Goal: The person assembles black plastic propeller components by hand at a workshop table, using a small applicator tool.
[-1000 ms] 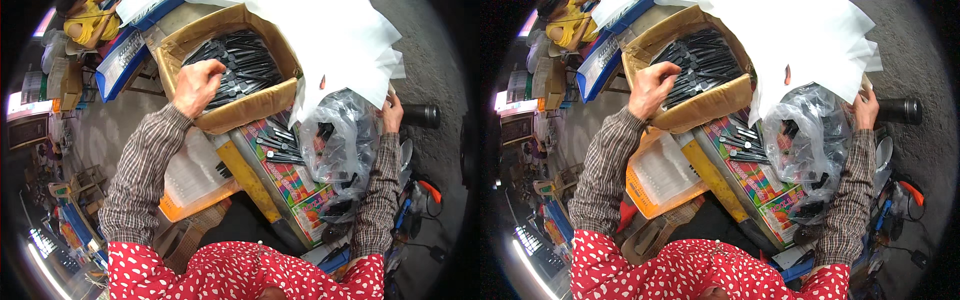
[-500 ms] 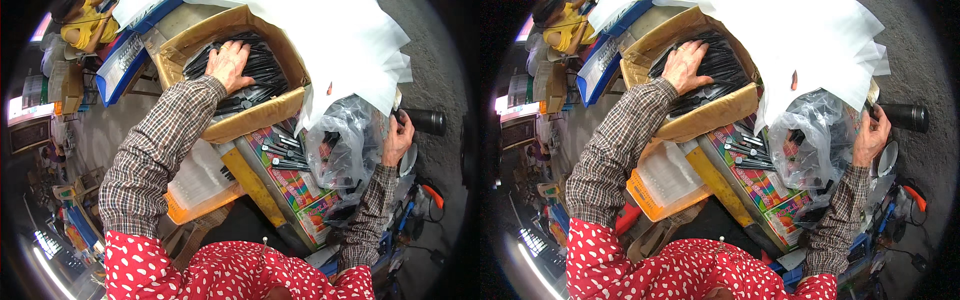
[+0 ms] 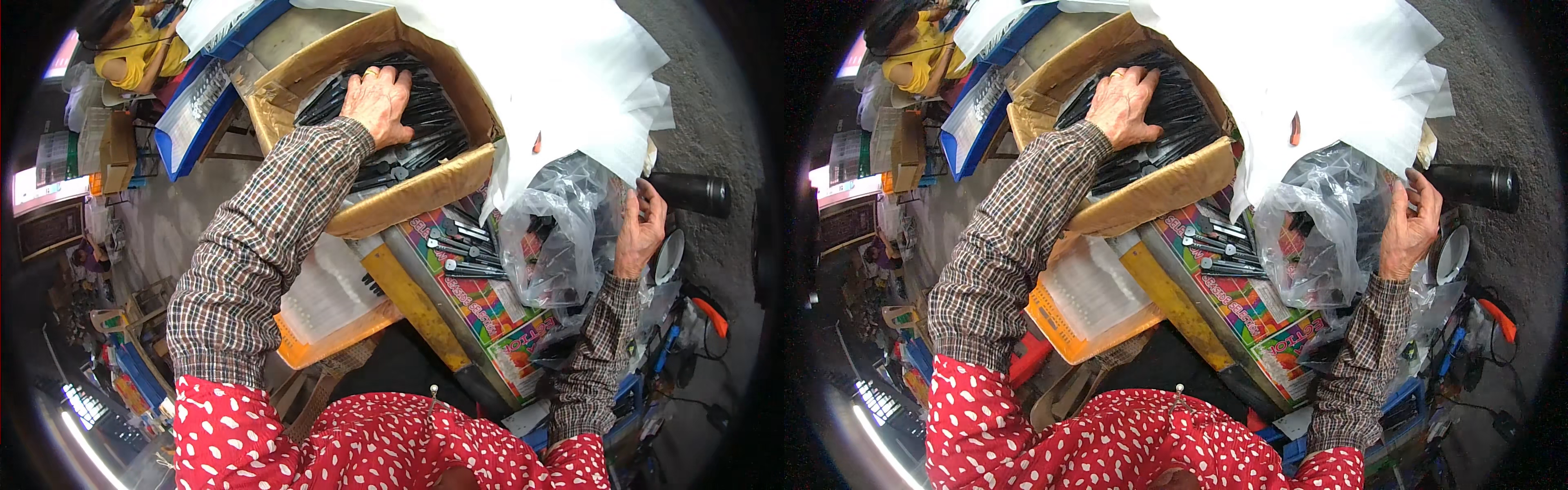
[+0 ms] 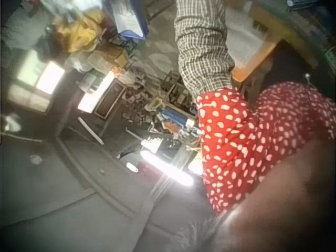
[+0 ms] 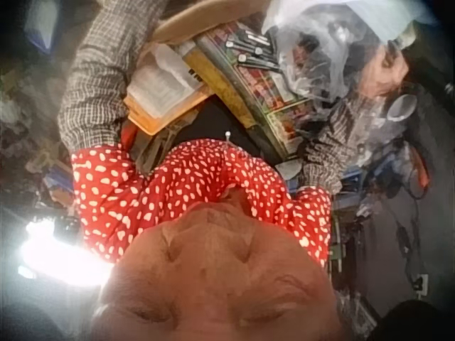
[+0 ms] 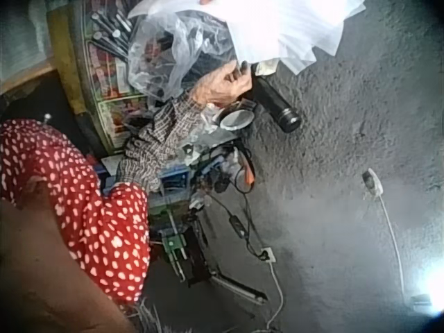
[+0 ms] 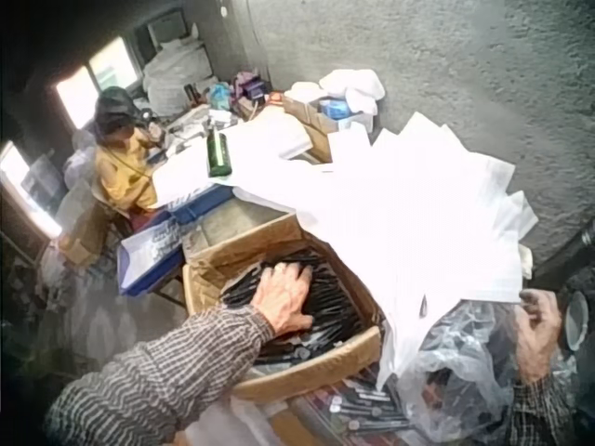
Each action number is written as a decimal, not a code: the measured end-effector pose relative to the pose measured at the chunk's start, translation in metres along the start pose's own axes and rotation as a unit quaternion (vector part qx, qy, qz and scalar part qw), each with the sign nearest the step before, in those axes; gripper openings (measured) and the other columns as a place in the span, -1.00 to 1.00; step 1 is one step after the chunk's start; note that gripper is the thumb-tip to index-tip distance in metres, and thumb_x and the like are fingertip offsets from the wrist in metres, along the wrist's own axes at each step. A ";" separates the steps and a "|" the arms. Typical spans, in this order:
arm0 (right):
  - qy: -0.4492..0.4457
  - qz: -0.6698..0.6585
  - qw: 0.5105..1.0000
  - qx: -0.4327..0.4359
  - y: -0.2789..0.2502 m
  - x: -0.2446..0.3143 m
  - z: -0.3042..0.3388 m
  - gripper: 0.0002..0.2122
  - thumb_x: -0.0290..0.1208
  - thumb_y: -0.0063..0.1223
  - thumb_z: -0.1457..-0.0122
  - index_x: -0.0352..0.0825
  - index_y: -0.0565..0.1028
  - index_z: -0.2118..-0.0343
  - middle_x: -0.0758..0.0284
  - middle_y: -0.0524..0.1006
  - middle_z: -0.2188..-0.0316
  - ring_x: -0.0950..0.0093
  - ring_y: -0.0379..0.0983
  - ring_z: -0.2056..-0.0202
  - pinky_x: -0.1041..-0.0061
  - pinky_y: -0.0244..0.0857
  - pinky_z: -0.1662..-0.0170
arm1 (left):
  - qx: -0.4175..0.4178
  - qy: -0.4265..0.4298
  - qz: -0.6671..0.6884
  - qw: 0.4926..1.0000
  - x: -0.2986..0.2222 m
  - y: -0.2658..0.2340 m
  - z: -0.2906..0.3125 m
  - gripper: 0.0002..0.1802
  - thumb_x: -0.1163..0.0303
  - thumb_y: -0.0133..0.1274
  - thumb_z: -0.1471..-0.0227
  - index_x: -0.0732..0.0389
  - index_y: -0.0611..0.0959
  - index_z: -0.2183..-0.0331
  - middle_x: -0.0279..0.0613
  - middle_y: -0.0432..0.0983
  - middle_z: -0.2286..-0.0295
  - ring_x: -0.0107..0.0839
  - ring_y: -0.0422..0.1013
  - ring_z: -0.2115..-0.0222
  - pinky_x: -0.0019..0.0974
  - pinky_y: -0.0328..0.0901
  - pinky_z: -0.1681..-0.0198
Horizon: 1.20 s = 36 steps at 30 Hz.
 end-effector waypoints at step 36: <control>0.027 -0.063 0.997 0.031 -0.009 -0.002 0.036 -0.83 -0.52 0.07 -0.17 -0.43 0.54 0.19 0.32 0.50 0.26 0.53 0.45 0.27 0.55 0.35 0.22 | -0.034 -0.081 -0.008 0.996 -0.006 0.011 -0.012 -0.43 0.37 0.27 0.33 0.35 0.45 0.21 0.13 0.38 0.21 0.07 0.35 0.14 0.01 0.31 0.09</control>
Point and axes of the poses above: each hand's wrist, its own z-axis away from the middle knuckle, its own y-axis out of the palm, x = y × z, the point moved 9 cm from there along -z, towards the middle knuckle
